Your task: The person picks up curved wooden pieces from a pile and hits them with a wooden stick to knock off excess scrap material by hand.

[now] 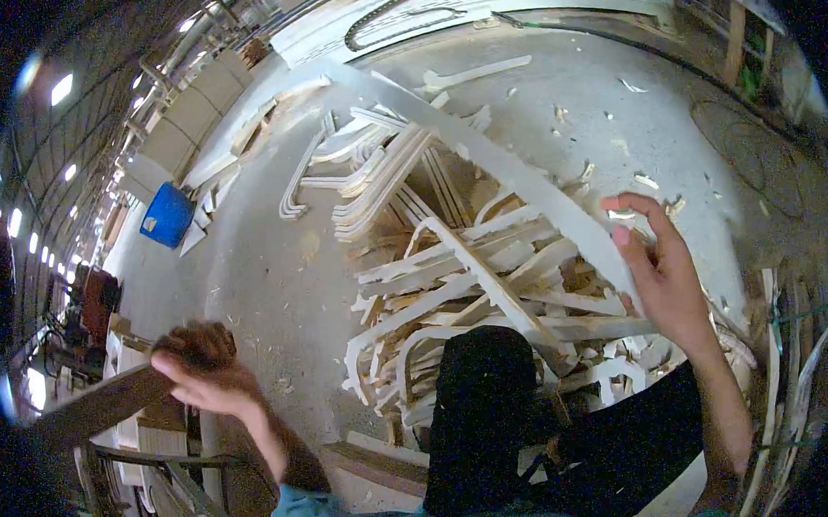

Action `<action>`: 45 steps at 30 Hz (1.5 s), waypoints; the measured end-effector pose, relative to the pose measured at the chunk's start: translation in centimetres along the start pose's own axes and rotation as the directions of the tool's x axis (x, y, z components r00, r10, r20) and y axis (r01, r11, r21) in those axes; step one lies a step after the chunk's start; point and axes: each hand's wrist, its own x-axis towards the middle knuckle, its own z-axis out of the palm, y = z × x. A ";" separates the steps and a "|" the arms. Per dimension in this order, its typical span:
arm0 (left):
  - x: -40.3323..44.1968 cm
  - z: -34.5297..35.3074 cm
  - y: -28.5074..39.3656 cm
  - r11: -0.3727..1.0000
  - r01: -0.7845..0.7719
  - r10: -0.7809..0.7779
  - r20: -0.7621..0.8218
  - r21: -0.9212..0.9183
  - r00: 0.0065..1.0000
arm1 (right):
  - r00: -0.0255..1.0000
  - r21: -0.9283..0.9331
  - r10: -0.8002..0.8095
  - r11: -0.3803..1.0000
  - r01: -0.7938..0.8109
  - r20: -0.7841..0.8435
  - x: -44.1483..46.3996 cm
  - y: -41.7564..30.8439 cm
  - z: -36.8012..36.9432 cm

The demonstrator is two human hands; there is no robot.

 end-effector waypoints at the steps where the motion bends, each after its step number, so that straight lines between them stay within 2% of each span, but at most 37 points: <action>1: 0.4 1.2 -1.9 0.996 -0.078 0.081 -0.105 0.037 0.991 | 0.997 0.011 0.055 0.998 -0.056 0.051 -0.4 -0.5 0.0; 2: 0.3 1.6 -4.1 0.985 -0.150 0.164 -0.204 0.083 0.965 | 0.997 0.008 0.052 0.999 -0.052 0.061 -0.6 -0.4 0.1; 3: -1.2 -3.0 -10.7 0.808 -0.285 0.325 0.014 0.516 0.946 | 0.998 0.028 0.038 0.999 -0.040 0.053 -0.8 -0.3 0.3; 4: -2.5 -4.7 -13.1 0.735 -0.128 0.058 0.127 0.666 0.990 | 0.999 0.049 0.026 0.998 -0.029 0.046 -1.2 -0.2 0.4; 5: -3.7 -6.3 -15.3 0.575 -0.067 -0.215 0.230 0.816 0.949 | 0.998 0.049 0.019 0.999 -0.022 0.054 -1.6 -0.6 0.4; 6: -5.4 -4.4 -14.7 0.504 0.306 -0.712 0.188 0.807 0.677 | 0.996 0.042 0.031 0.999 -0.035 0.085 -1.9 -1.4 0.2; 8: -8.9 -3.0 -11.8 0.226 0.361 -0.856 0.007 0.905 0.517 | 0.993 0.033 0.045 0.998 -0.049 0.109 -1.3 -0.8 -0.4; 9: -10.6 -3.8 -11.7 0.315 0.399 -0.855 0.074 0.861 0.514 | 0.996 -0.093 -0.088 0.992 0.089 0.019 -0.3 1.2 -0.8; 11: -12.9 -5.0 -10.7 0.422 0.455 -0.841 0.152 0.784 0.519 | 0.994 -0.126 -0.108 0.986 0.105 -0.024 0.2 1.8 -1.4; 12: -13.3 -4.8 -10.2 0.416 0.463 -0.845 0.145 0.782 0.514 | 0.994 -0.133 -0.105 0.986 0.101 -0.018 0.2 1.0 -1.9; 14: -13.3 -3.9 -8.1 0.458 0.542 -0.834 0.129 0.705 0.536 | 0.994 -0.141 0.089 0.987 -0.080 0.061 0.3 -0.2 -2.5; 15: -13.3 -3.5 -7.1 0.484 0.599 -0.841 0.150 0.638 0.519 | 0.995 -0.143 -0.098 0.985 0.100 0.017 0.8 1.6 -2.2; 16: -13.5 -3.0 -6.5 0.483 0.600 -0.841 0.149 0.638 0.519 | 0.995 -0.143 -0.098 0.985 0.100 0.019 0.9 1.9 -2.5; 18: -14.1 -2.3 -5.8 0.490 0.716 -0.856 0.117 0.497 0.504 | 0.996 -0.106 0.011 0.994 -0.001 0.090 0.7 1.5 -3.1; 19: -14.5 -2.3 -5.7 0.484 0.720 -0.860 0.118 0.498 0.496 | 0.996 -0.109 0.020 0.994 -0.010 0.088 0.7 1.1 -3.7; 21: -15.3 -2.4 -5.7 0.453 0.755 -0.884 0.132 0.473 0.448 | 0.954 -0.137 0.104 0.988 -0.068 0.280 1.1 0.7 -4.8; 22: -15.9 -2.6 -5.7 0.445 0.760 -0.889 0.133 0.474 0.438 | 0.954 -0.142 0.116 0.987 -0.078 0.276 1.5 1.5 -5.7; 24: -17.1 -3.1 -5.8 0.391 0.752 -0.913 0.117 0.530 0.392 | 0.914 -0.324 0.154 0.946 -0.027 0.374 2.5 3.1 -7.5; 25: -17.5 -2.6 -5.5 0.330 0.806 -0.940 0.088 0.491 0.331 | 0.901 -0.443 0.176 0.896 0.020 0.396 2.9 3.3 -8.0; 26: -17.2 -2.0 -4.9 0.257 0.871 -0.966 0.120 0.418 0.227 | 0.893 -0.447 0.184 0.894 0.021 0.410 3.1 3.8 -8.3; 29: -17.7 -2.3 -4.5 0.147 0.864 -0.989 0.089 0.481 0.119 | 0.921 -0.501 0.171 0.865 0.029 0.350 3.7 6.3 -9.1; 30: -17.8 -2.6 -4.6 0.138 0.871 -0.990 0.067 0.471 0.120 | 0.912 -0.503 0.174 0.863 0.041 0.372 3.7 6.5 -8.7; 32: -18.0 -3.8 -4.7 0.202 0.841 -0.977 0.046 0.502 0.207 | 0.930 -0.505 0.078 0.854 0.123 0.359 3.2 7.0 -7.8; 33: -18.1 -4.9 -5.2 0.249 0.810 -0.961 0.028 0.532 0.277 | 0.907 -0.481 0.151 0.874 0.063 0.394 3.1 6.5 -7.2; 34: -18.2 -5.7 -5.8 0.337 0.789 -0.928 0.041 0.513 0.370 | 0.903 -0.478 0.155 0.876 0.062 0.401 3.0 6.6 -7.0; 36: -17.2 -6.6 -5.8 0.270 0.845 -0.943 -0.049 0.461 0.328 | 0.910 -0.612 0.150 0.780 0.130 0.385 2.4 6.9 -7.0; 37: -17.2 -6.6 -6.4 0.310 0.843 -0.922 -0.077 0.440 0.380 | 0.912 -0.635 0.170 0.764 0.118 0.374 2.5 6.9 -7.0; 38: -17.1 -6.6 -7.2 0.311 0.841 -0.924 -0.064 0.443 0.376 | 0.916 -0.637 0.173 0.764 0.107 0.361 2.7 6.7 -6.8; 40: -17.1 -6.2 -8.4 0.314 0.885 -0.924 -0.105 0.344 0.368 | 0.917 -0.657 0.063 0.717 0.232 0.393 2.6 5.9 -6.4; 41: -16.4 -4.6 -8.5 0.344 0.879 -0.914 -0.095 0.330 0.394 | 0.933 -0.738 0.037 0.624 0.257 0.357 2.3 5.9 -6.2; 42: -15.7 -2.8 -8.1 0.357 0.896 -0.919 -0.073 0.263 0.387 | 0.947 -0.756 0.050 0.616 0.221 0.318 2.1 5.3 -5.7; 44: -14.2 1.9 -7.3 0.400 0.896 -0.914 0.004 0.195 0.407 | 0.918 -0.688 -0.009 0.659 0.303 0.396 1.9 3.9 -4.6; 45: -13.8 3.9 -7.9 0.462 0.872 -0.887 0.093 0.164 0.453 | 0.893 -0.600 -0.086 0.711 0.366 0.442 2.3 4.9 -4.5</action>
